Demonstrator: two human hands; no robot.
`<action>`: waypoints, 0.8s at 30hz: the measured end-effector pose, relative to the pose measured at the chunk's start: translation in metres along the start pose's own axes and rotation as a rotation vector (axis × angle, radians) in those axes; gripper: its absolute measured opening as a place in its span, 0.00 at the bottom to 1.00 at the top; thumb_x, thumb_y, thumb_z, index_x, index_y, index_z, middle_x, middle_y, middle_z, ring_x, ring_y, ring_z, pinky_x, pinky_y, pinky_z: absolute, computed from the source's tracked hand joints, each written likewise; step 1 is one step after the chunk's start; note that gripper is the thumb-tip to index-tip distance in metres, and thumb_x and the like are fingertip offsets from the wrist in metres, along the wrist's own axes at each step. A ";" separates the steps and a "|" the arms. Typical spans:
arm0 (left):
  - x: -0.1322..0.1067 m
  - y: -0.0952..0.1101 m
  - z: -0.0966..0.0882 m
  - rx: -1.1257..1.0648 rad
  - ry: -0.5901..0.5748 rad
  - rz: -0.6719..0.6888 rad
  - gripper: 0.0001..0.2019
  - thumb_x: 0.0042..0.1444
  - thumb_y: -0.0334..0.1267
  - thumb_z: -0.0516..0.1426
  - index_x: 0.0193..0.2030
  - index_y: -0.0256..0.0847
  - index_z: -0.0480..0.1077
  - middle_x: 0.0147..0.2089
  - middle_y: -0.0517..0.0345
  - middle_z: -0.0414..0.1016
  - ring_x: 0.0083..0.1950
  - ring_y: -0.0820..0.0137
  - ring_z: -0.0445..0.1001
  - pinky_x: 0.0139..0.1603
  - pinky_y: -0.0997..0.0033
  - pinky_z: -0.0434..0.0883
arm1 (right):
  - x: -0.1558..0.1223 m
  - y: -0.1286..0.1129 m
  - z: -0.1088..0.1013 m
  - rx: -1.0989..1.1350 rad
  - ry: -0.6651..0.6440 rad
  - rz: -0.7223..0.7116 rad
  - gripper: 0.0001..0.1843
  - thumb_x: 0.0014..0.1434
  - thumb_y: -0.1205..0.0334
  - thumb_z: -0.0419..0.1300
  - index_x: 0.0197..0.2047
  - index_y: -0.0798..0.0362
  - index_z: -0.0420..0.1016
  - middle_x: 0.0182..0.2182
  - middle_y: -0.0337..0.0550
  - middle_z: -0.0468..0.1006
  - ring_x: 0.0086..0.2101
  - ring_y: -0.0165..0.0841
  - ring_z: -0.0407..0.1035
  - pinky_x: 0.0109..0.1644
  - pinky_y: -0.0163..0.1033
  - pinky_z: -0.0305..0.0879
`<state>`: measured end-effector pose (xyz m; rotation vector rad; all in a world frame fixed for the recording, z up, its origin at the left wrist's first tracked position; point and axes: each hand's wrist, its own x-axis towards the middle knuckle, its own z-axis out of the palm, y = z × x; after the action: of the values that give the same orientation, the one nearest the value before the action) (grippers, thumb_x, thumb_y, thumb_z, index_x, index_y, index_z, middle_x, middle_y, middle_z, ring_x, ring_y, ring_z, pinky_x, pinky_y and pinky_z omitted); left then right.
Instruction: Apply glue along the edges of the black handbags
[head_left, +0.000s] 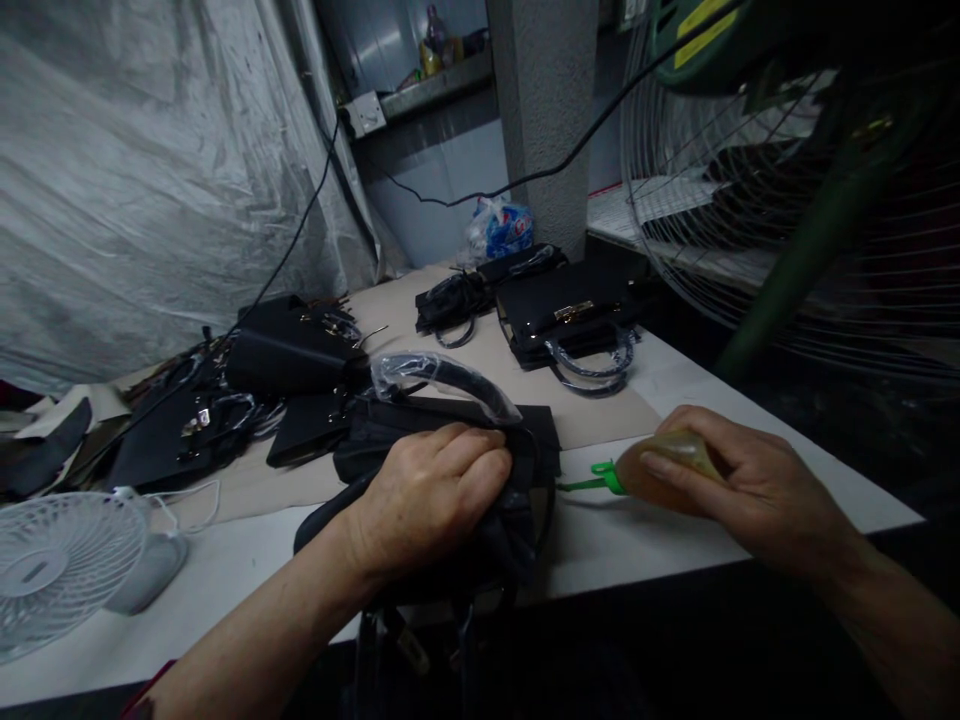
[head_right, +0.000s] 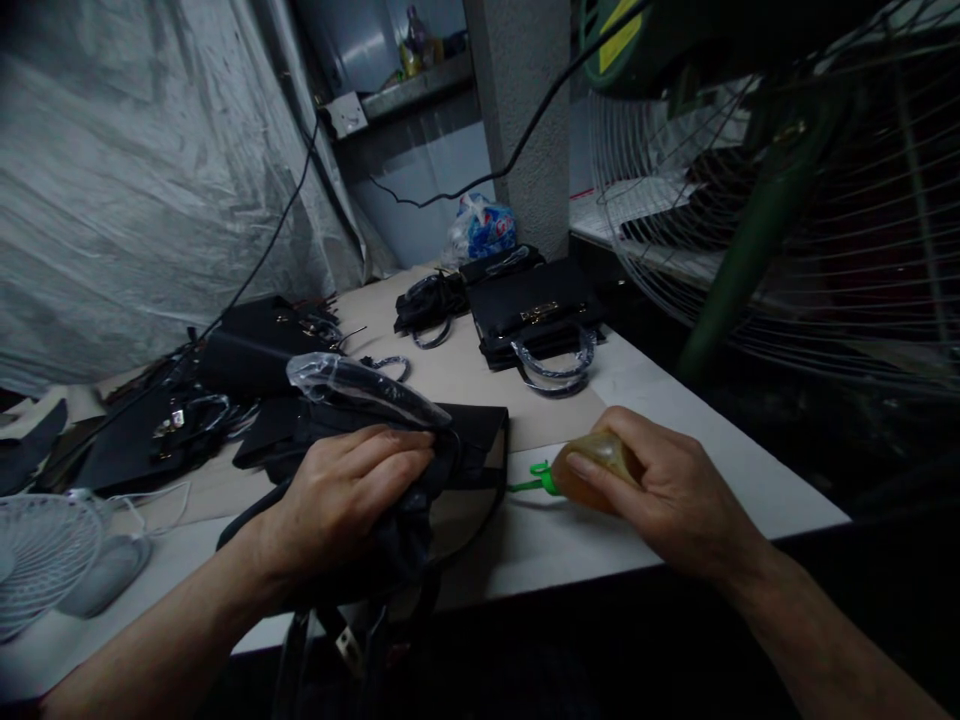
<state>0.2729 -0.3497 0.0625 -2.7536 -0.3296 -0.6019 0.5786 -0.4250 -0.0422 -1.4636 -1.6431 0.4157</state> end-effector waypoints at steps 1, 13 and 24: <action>0.000 0.000 0.000 0.003 -0.003 0.003 0.13 0.70 0.27 0.48 0.43 0.34 0.75 0.45 0.49 0.86 0.40 0.61 0.85 0.37 0.63 0.84 | 0.000 -0.002 0.001 0.008 0.004 0.001 0.17 0.68 0.43 0.62 0.35 0.47 0.72 0.26 0.37 0.74 0.24 0.37 0.69 0.28 0.43 0.62; -0.002 0.007 -0.002 0.031 -0.023 0.030 0.18 0.74 0.28 0.44 0.41 0.35 0.75 0.45 0.48 0.86 0.39 0.67 0.84 0.37 0.69 0.82 | -0.004 0.000 0.010 0.029 -0.103 -0.013 0.18 0.69 0.44 0.61 0.34 0.48 0.70 0.28 0.38 0.74 0.26 0.36 0.69 0.30 0.40 0.64; -0.002 0.007 -0.002 0.005 -0.027 0.041 0.18 0.74 0.28 0.45 0.40 0.35 0.74 0.44 0.49 0.86 0.39 0.66 0.83 0.37 0.67 0.83 | 0.000 -0.004 0.009 -0.018 -0.098 -0.141 0.15 0.71 0.49 0.59 0.36 0.48 0.71 0.29 0.37 0.73 0.26 0.34 0.69 0.30 0.39 0.62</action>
<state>0.2723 -0.3570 0.0622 -2.7586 -0.2799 -0.5525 0.5691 -0.4229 -0.0448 -1.3487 -1.8196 0.3995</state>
